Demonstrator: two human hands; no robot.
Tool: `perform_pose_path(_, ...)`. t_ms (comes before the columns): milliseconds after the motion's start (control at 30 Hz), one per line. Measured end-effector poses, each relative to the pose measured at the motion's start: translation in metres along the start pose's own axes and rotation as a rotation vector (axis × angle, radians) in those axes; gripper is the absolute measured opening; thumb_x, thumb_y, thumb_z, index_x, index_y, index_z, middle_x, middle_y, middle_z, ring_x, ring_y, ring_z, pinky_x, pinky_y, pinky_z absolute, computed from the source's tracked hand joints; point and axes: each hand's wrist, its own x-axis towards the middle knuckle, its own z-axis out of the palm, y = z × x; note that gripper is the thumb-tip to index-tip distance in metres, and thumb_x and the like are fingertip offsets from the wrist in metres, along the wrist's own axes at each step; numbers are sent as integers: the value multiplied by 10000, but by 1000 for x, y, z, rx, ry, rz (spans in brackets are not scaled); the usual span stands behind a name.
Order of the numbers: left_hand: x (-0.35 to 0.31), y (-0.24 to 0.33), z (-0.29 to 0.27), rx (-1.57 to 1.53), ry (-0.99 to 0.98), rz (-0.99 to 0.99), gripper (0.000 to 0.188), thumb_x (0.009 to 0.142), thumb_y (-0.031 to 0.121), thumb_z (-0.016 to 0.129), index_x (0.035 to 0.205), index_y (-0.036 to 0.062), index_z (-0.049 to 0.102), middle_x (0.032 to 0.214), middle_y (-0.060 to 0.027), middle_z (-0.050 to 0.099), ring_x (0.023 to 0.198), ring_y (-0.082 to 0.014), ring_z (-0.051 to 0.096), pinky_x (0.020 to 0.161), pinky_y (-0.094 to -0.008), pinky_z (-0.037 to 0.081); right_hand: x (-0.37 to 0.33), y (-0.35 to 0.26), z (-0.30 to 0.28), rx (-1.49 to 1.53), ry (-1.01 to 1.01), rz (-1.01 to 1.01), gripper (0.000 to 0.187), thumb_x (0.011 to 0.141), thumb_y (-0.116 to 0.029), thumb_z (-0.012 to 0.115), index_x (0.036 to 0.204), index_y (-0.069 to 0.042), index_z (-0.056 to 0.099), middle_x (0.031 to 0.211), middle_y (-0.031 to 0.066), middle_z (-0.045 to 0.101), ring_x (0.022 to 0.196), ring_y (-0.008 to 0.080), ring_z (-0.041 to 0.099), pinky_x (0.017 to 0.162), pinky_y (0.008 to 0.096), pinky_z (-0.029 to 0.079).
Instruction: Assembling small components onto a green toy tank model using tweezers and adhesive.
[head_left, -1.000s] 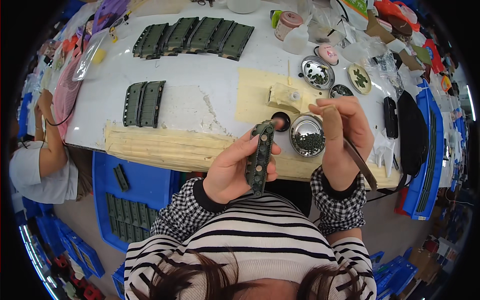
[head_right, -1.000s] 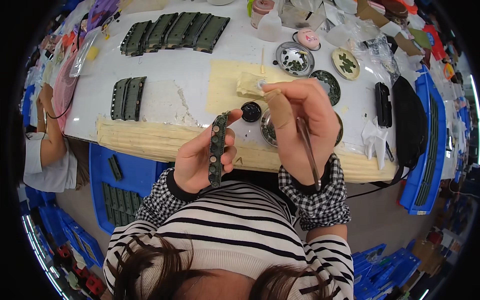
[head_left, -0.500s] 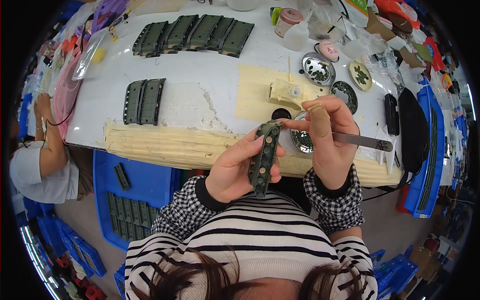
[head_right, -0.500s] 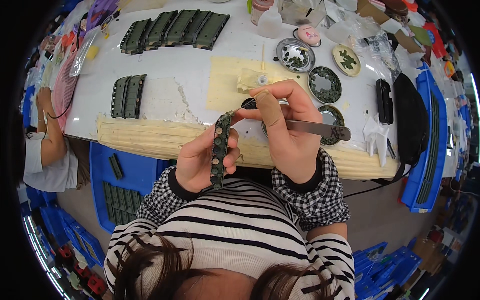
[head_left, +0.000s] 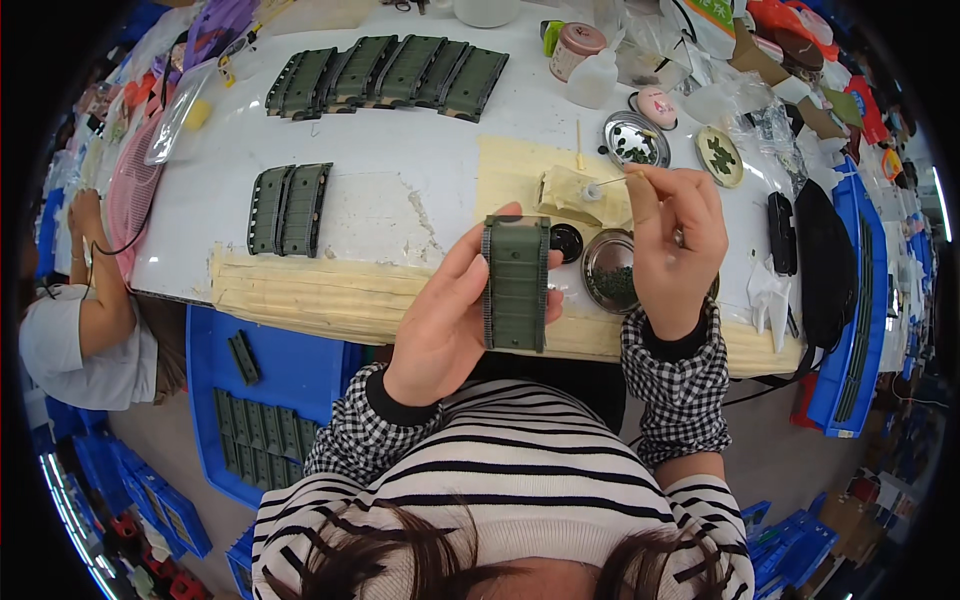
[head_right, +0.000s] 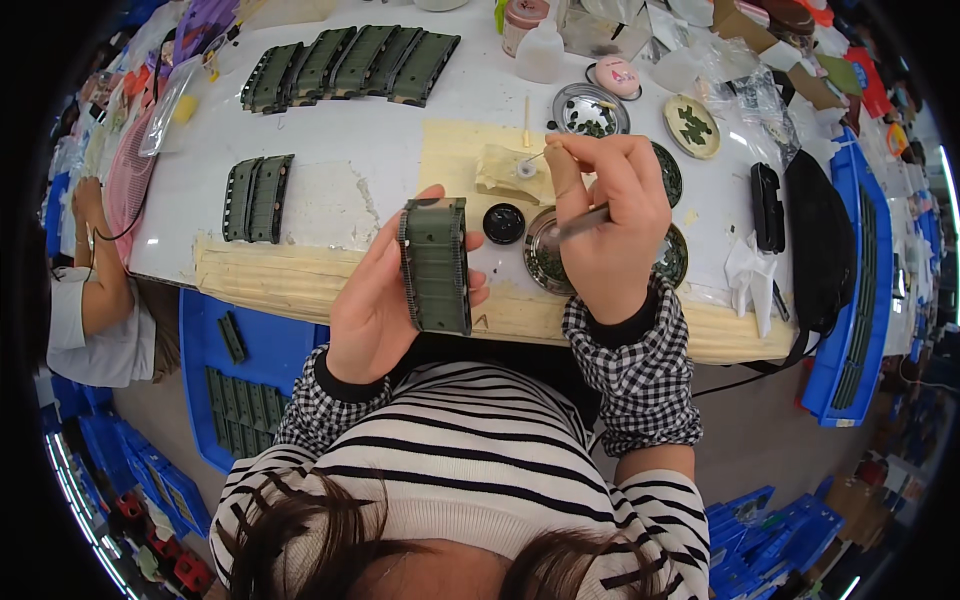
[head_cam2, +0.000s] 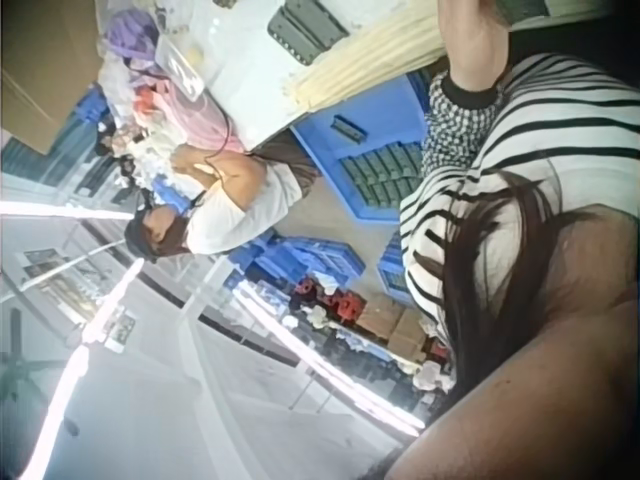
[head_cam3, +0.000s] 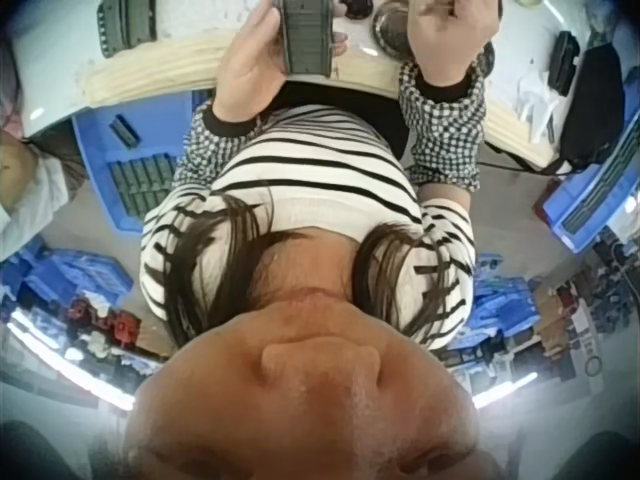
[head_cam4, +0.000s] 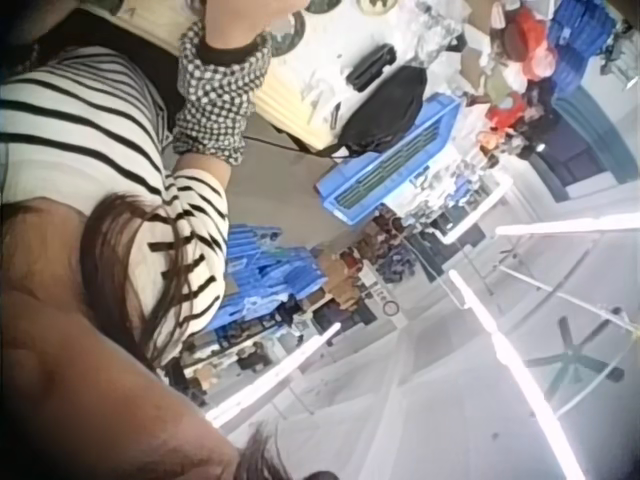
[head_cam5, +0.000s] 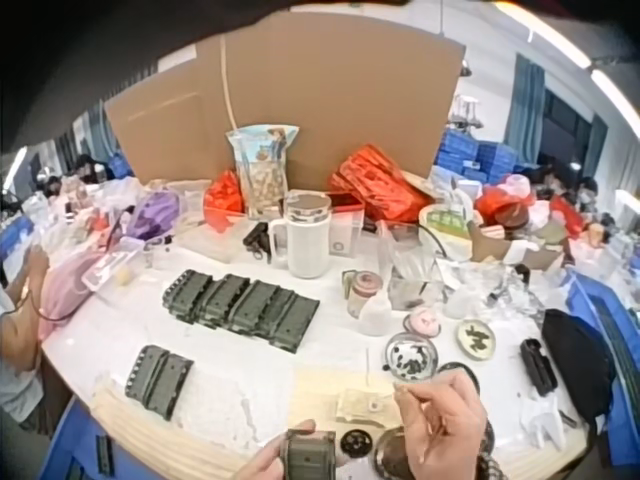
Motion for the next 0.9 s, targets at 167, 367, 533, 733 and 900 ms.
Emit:
perform_pose_path(167, -3, 0, -11, 524, 0, 185, 537, 1018, 157, 424, 1499, 30, 223, 1405, -135, 447, 1270, -211, 463, 1044, -352, 384, -2, 5, 6, -182, 25, -123, 116, 801, -6, 712, 910, -41, 692, 815, 74, 562, 617, 160, 545, 530, 257, 429)
perform_pose_path(367, -9, 3, -9, 892, -41, 232, 533, 925, 79, 585, 1429, 45, 415, 1162, -67, 530, 1013, -131, 498, 906, -263, 395, -7, -35, -9, 349, -112, 40, 75, 925, -20, 588, 984, 20, 615, 920, 61, 538, 674, 71, 521, 613, 196, 434)
perform_pose_path(533, -8, 2, 0, 963, -63, 296, 505, 878, 75, 623, 1365, 28, 497, 1009, -71, 511, 920, -152, 488, 831, -256, 401, -14, -38, -4, 445, -295, 17, 76, 933, -34, 582, 990, 16, 595, 955, 84, 533, 768, 92, 543, 664, 209, 467)
perform_pose_path(733, -11, 4, -1, 1010, -61, 304, 498, 867, 63, 625, 1348, 8, 508, 1018, -87, 514, 917, -160, 503, 825, -254, 406, -14, -42, -5, 417, -349, 31, 70, 930, -21, 583, 980, 28, 584, 956, 98, 534, 769, 106, 572, 681, 213, 499)
perform_pose_path(900, -11, 1, -3, 992, -70, 305, 525, 877, 76, 613, 1385, 46, 485, 1032, -38, 486, 889, -117, 437, 803, -230, 367, -15, -41, -5, 421, -344, 25, 72, 928, -18, 584, 982, 30, 583, 959, 101, 538, 766, 107, 576, 680, 213, 502)
